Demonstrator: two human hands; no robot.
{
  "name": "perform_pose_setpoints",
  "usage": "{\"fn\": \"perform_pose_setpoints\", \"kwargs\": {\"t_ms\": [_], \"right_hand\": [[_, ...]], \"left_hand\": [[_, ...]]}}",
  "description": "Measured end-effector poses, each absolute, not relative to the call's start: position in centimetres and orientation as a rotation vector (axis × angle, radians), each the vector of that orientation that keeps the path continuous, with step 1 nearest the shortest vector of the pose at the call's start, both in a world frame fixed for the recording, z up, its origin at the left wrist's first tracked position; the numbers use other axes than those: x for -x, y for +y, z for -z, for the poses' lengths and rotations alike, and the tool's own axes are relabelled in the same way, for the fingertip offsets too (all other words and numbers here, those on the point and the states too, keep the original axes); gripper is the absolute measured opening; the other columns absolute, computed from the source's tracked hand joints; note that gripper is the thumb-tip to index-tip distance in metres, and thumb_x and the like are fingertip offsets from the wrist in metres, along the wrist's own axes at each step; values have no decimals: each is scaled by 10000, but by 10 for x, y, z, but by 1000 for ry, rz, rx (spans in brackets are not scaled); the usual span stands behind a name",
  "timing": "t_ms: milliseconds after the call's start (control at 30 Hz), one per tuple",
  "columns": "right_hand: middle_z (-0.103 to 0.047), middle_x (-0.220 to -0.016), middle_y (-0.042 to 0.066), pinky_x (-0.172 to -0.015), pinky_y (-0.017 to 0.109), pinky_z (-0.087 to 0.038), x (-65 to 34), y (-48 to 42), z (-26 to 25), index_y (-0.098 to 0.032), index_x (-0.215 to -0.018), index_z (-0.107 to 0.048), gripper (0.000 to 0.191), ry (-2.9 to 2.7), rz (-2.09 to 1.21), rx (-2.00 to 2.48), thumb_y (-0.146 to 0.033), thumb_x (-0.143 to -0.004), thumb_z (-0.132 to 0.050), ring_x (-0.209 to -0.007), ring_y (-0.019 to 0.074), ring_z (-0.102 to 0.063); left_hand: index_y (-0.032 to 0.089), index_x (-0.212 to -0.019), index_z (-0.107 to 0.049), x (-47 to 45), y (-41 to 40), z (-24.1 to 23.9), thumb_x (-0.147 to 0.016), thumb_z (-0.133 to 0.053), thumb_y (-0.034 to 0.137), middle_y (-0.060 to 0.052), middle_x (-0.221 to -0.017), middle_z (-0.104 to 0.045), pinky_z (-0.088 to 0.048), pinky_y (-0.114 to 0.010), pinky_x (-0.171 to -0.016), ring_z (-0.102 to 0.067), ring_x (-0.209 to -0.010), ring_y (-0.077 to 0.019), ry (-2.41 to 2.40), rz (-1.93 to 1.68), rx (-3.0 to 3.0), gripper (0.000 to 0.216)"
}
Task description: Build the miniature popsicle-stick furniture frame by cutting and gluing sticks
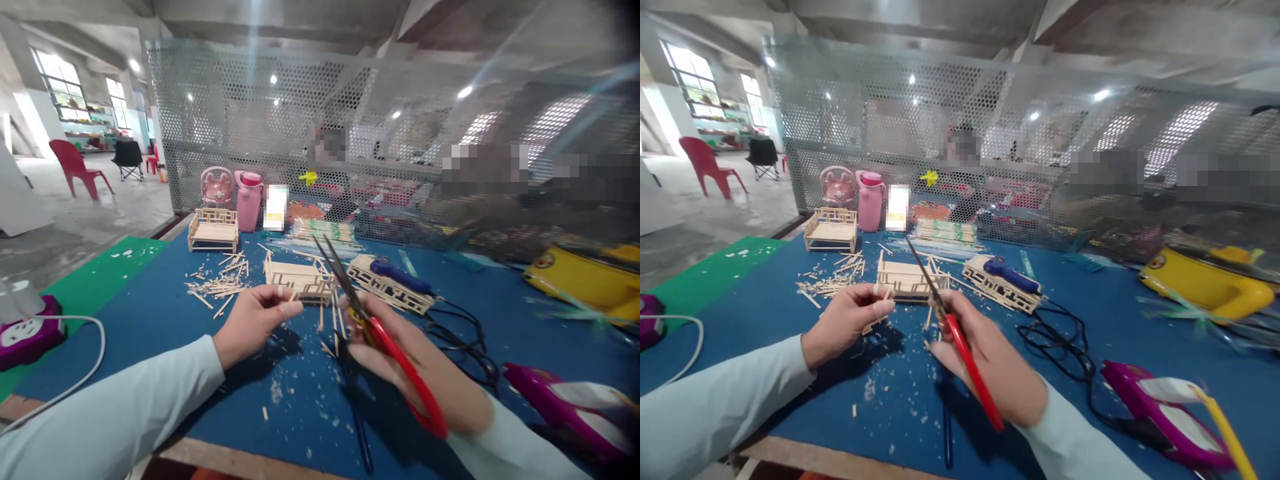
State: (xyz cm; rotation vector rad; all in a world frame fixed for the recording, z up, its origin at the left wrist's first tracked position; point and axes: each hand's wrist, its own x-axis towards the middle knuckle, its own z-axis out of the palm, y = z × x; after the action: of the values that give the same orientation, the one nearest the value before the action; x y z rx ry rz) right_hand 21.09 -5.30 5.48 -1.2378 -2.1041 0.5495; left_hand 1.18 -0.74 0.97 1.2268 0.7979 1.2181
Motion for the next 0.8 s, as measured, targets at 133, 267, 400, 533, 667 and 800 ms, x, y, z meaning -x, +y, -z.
{"fn": "perform_pose_setpoints", "kwargs": {"t_ms": [133, 267, 400, 533, 667, 800], "right_hand": [[-547, -670, -13, -546, 268, -436, -181, -34, -42, -205, -965, -524, 232, -2118, -420, 1201, -382, -815, -517, -567, 140, -488], [-597, -792, 29, -612, 292, -429, -178, -32, -25, -187, -978, -522, 342, -2169, -255, 1258, -412, -739, -616, -649, 159, -515], [-608, -853, 53, -656, 317, -445, -182, -35, -19, -185, -1010, -516, 401, -2205, -234, 1221, -446, -728, -627, -727, 192, -558], [-603, -920, 77, -708, 342, -458, -183, -35, -18, -188, -1021, -511, 408, -2210, -179, 1138, -440, -728, -644, -815, 217, -568], [-594, -944, 84, -727, 352, -460, -186, -33, -12, -195, -1063, -507, 445, -2209, -197, 1050, -478, -742, -630, -840, 223, -565], [-592, -963, 92, -756, 370, -458, -186, -33, -6, -185, -1086, -506, 481, -2192, -192, 997, -538, -769, -585, -866, 230, -560]], "left_hand": [[131, -768, -705, -7, -3, -7, -646, -751, 365, -23, -716, -648, -414, -256, -649, -524, -658, -112, 807, -1300, -1333, 268], [148, -748, -730, -3, -2, -5, -723, -692, 339, -29, -715, -665, -440, -259, -683, -561, -704, -132, 826, -1353, -1503, 196], [160, -683, -726, -2, -2, -3, -726, -700, 312, -27, -703, -663, -450, -241, -656, -574, -683, -127, 861, -1389, -1605, 160], [182, -688, -728, -1, -1, -1, -726, -710, 304, -24, -714, -678, -472, -237, -651, -597, -678, -125, 832, -1459, -1695, 129], [200, -689, -725, 1, -2, -1, -736, -705, 285, -18, -712, -682, -483, -241, -642, -603, -666, -123, 829, -1512, -1791, 99], [202, -681, -725, 2, -4, -1, -749, -695, 286, -19, -700, -671, -471, -232, -615, -594, -652, -116, 817, -1545, -1893, 113]]}}
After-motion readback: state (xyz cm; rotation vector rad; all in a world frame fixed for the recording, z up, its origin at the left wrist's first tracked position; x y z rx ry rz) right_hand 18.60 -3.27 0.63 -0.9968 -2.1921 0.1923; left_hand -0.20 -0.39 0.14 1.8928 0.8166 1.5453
